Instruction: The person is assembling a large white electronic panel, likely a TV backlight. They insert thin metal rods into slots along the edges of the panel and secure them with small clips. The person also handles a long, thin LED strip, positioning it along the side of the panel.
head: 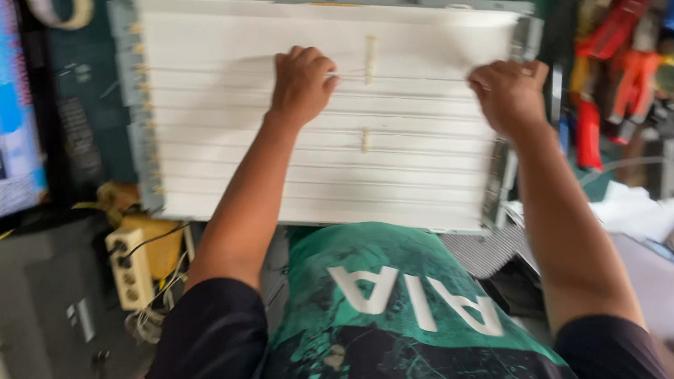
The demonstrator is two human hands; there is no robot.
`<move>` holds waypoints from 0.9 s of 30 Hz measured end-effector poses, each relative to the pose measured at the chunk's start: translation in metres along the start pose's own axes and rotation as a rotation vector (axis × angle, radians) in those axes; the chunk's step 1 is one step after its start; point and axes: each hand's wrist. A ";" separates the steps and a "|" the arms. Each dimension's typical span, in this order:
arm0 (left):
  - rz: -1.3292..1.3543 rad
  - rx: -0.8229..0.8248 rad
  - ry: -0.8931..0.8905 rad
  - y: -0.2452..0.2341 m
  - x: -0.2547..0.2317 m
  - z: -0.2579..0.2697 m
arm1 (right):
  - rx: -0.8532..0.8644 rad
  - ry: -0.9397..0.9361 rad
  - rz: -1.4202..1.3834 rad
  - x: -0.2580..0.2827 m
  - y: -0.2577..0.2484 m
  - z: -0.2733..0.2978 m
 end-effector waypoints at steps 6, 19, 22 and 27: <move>-0.099 -0.041 0.054 -0.012 0.045 0.018 | 0.008 -0.045 0.112 -0.010 0.008 0.014; 0.025 -0.243 0.231 -0.068 0.033 0.001 | -0.142 0.012 0.116 -0.012 -0.041 0.019; 0.111 -0.280 0.312 -0.073 0.066 -0.042 | -0.153 0.106 0.127 -0.013 -0.050 -0.011; -0.255 -0.169 0.293 -0.056 0.142 -0.121 | -0.245 0.069 -0.014 -0.013 -0.055 -0.099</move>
Point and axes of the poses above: each hand's wrist, its own z-axis away from the middle knuckle, its own y-axis out of the palm, x = y × z, and after that the axes turned 2 degrees about x, right-handed
